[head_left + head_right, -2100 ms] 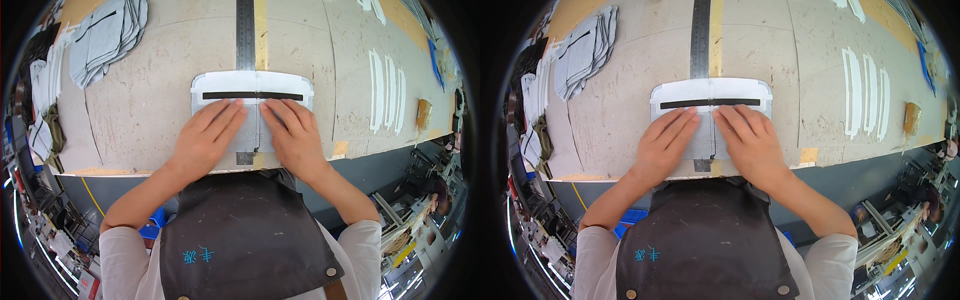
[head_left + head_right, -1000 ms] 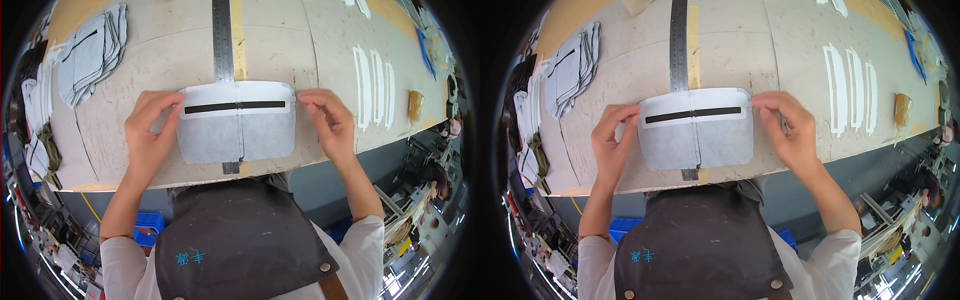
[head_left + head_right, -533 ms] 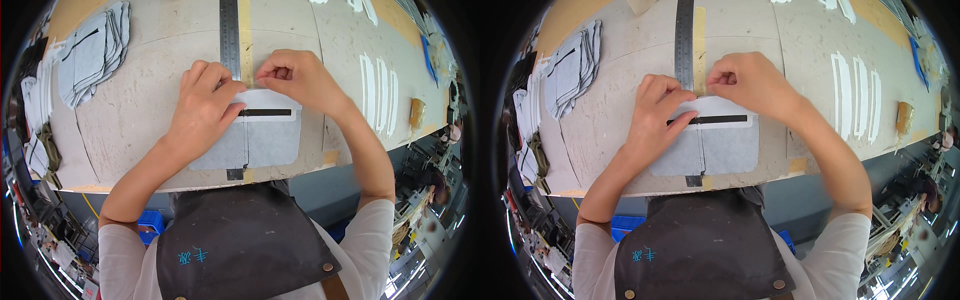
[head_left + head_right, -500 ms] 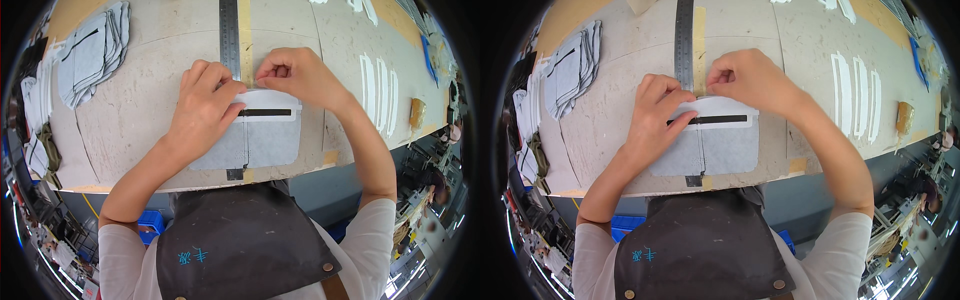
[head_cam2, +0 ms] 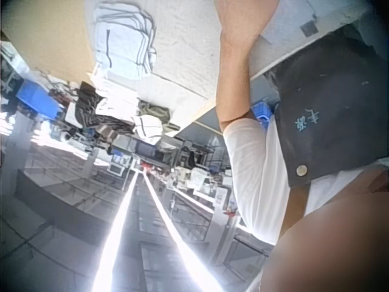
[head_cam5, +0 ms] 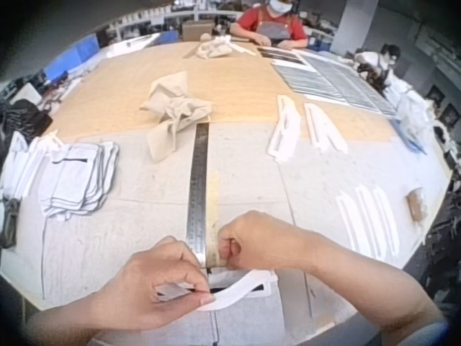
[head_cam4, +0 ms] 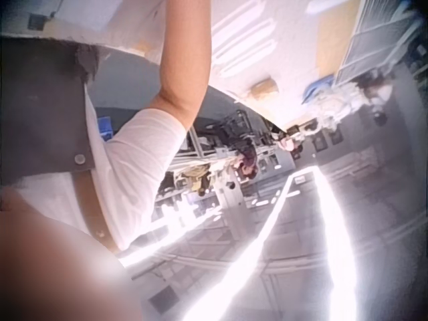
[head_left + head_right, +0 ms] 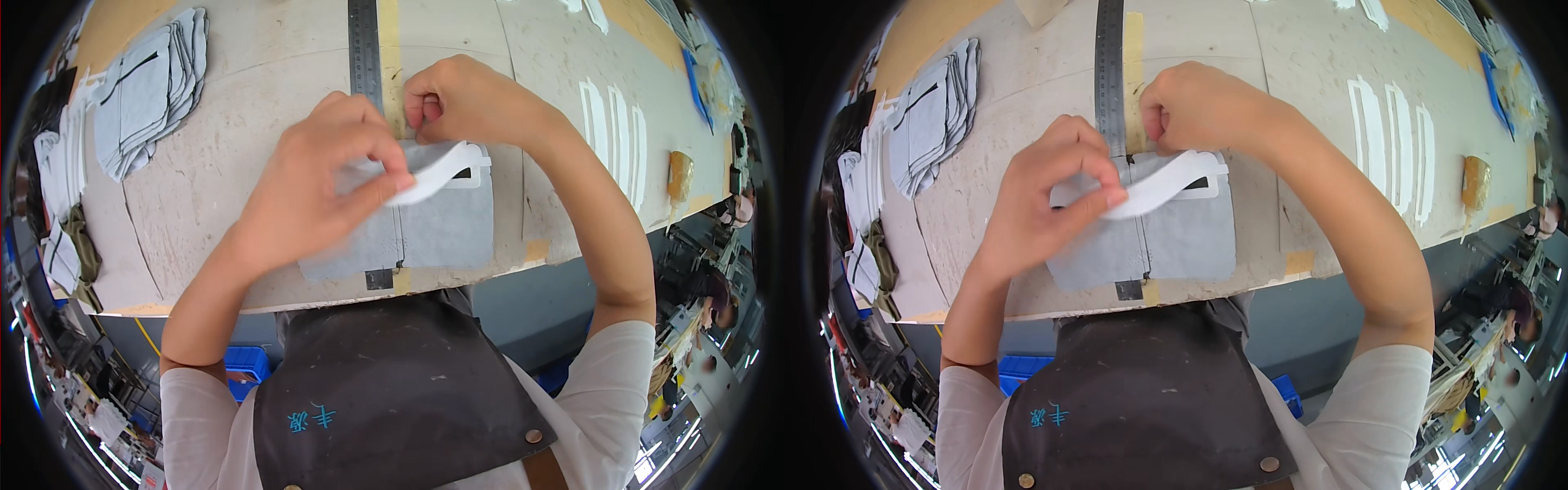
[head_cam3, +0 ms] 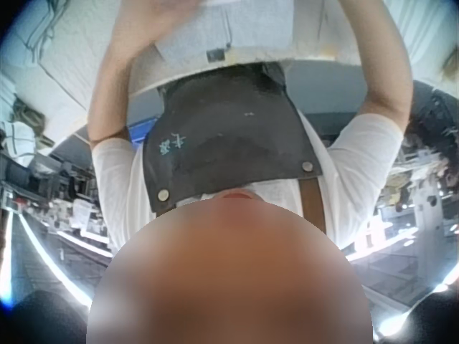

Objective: Assembling fabric or leather bag components by lining up panels and applying adhesive strips.

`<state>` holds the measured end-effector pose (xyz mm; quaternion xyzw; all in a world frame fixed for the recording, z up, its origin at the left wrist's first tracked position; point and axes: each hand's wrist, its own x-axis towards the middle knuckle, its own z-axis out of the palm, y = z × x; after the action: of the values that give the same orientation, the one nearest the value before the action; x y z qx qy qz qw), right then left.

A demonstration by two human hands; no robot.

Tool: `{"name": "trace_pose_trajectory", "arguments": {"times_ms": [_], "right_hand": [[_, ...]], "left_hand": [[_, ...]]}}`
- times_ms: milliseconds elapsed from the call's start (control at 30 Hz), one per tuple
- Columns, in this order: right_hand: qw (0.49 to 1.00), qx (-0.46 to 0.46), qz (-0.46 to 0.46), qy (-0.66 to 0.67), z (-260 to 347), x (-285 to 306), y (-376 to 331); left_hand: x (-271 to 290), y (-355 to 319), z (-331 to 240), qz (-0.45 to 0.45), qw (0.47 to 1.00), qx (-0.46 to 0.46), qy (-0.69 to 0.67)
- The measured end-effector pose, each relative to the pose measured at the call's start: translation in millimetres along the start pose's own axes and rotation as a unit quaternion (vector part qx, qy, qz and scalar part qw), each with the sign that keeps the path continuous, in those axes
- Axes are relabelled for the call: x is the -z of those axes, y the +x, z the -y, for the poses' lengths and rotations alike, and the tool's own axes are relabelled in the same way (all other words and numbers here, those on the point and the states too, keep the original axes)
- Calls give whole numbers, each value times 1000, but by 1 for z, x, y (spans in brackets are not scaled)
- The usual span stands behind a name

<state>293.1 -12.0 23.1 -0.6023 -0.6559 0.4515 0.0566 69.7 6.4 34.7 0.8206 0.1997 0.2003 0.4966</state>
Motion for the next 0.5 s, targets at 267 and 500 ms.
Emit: {"name": "trace_pose_trajectory", "arguments": {"times_ms": [267,500], "right_hand": [[929,82,-353,71,-9,-55,-62],[886,166,-410,-141,-23,-109,-83]], "left_hand": [[-13,6,34,-37,990,95,95],[-16,17,33,-5,990,89,112]]}}
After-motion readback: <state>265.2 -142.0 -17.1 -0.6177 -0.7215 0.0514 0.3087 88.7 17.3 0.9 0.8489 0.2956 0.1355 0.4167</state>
